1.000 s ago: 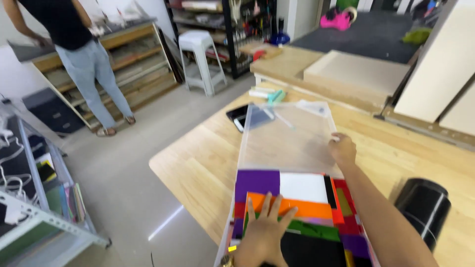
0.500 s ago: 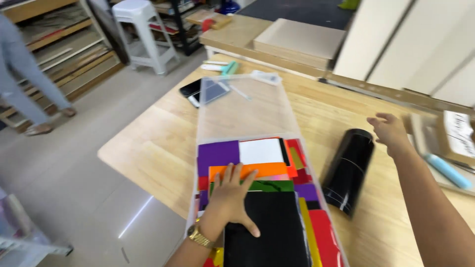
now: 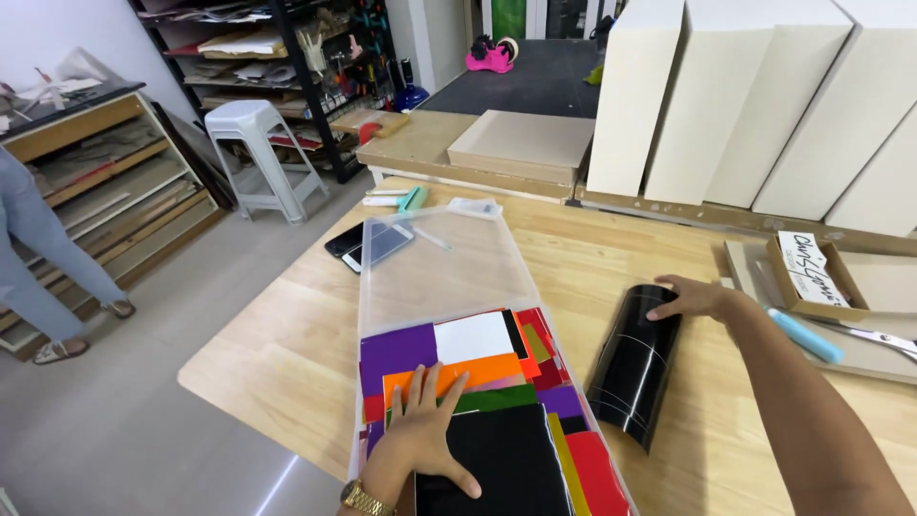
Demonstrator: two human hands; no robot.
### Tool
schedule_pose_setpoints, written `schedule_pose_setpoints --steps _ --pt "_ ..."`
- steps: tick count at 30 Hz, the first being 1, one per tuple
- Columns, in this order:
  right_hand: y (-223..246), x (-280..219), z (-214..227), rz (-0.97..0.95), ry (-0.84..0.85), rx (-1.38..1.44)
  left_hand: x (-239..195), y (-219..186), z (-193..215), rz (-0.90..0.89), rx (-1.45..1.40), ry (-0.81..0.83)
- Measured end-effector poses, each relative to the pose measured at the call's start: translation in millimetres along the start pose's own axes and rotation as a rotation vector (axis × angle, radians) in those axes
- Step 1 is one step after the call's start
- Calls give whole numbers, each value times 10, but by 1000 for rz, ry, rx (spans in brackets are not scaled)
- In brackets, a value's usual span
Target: Cutting vinyl sheets with scissors and organizing scraps into a plastic storage container
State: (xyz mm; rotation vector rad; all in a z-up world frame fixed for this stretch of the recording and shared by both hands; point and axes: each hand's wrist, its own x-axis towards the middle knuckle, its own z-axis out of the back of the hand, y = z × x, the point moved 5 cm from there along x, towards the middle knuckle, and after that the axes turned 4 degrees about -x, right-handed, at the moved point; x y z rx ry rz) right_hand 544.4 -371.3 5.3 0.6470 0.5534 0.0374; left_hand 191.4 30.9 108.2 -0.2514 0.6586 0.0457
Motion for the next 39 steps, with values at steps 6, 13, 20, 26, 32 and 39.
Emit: schedule_pose_setpoints --steps 6,13,20,26,32,39 --pt "184 -630 35 -123 137 42 -27 -20 61 16 -8 40" --pt "233 -1272 349 -59 170 217 124 73 -30 -20 -28 8" --pt "-42 -1378 964 322 41 494 -12 40 -16 -45 -89 -32" --pt "238 -1257 698 425 -98 673 -57 43 -19 -77 -105 -84" --pt "666 -1142 195 543 -26 723 -60 58 -49 -96 -108 -114" --pt "1512 -1094 -998 392 -92 1220 -64 66 -47 -120 -100 -129"
